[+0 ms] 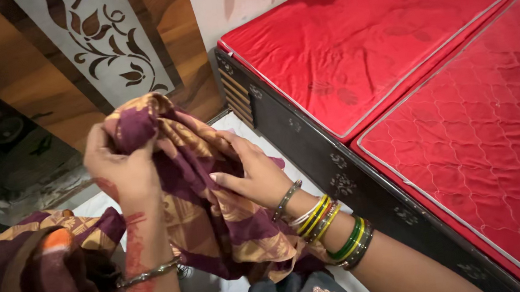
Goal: The person folds a patterned maroon and gold bedsheet and a brown towel on a red mattress. The person then wipes the mattress surface with a white tissue and lifts the mattress to show its underside.
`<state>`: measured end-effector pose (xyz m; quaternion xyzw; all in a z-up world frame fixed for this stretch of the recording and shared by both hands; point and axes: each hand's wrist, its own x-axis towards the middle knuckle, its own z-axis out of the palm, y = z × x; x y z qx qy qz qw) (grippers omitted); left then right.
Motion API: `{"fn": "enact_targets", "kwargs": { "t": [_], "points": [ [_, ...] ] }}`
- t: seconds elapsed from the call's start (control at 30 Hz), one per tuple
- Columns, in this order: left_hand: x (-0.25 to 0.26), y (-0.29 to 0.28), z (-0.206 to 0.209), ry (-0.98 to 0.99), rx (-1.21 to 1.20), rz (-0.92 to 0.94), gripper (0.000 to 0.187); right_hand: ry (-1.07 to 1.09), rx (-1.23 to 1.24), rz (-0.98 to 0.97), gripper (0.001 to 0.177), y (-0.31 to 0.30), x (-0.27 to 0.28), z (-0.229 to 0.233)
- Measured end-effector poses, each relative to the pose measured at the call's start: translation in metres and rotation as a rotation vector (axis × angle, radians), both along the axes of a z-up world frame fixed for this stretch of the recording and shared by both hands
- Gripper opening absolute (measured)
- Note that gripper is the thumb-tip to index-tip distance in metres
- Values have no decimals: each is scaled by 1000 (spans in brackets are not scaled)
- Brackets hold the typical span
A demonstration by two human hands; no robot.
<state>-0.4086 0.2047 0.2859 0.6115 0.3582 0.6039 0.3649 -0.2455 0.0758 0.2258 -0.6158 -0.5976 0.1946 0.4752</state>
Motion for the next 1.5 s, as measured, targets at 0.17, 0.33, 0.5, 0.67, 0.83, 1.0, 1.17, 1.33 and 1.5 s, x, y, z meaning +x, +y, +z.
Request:
{"fn": "enact_targets", "kwargs": {
  "t": [0.17, 0.33, 0.5, 0.67, 0.83, 1.0, 1.17, 1.33, 1.5],
  "points": [
    [1, -1, -15, -30, -46, -40, 26, 62, -44, 72, 77, -4, -1, 5],
    [-1, 15, -48, -70, -123, -35, 28, 30, -82, 28, 79, -4, -4, -2],
    [2, 32, -98, 317, -102, 162, 51, 47, -97, 5, 73, -7, -6, -3],
    [13, 33, -120, 274, -199, -170, 44, 84, -87, -67, 65, -11, -3, 4],
    [49, -1, -123, 67, -286, -418, 32, 222, -57, -140, 56, -21, 0, 9],
    [69, -37, -117, 111, -290, -573, 25, 292, -25, -177, 48, -38, 8, 11],
    [92, -59, -110, 101, -346, -710, 21, 350, 7, -219, 39, -58, 18, 8],
    [120, -78, -104, 21, -421, -853, 27, 420, 51, -265, 32, -85, 37, 3],
    [134, -97, -89, 104, -423, -929, 26, 630, 69, -262, 27, -113, 56, 1]
  ]
}}
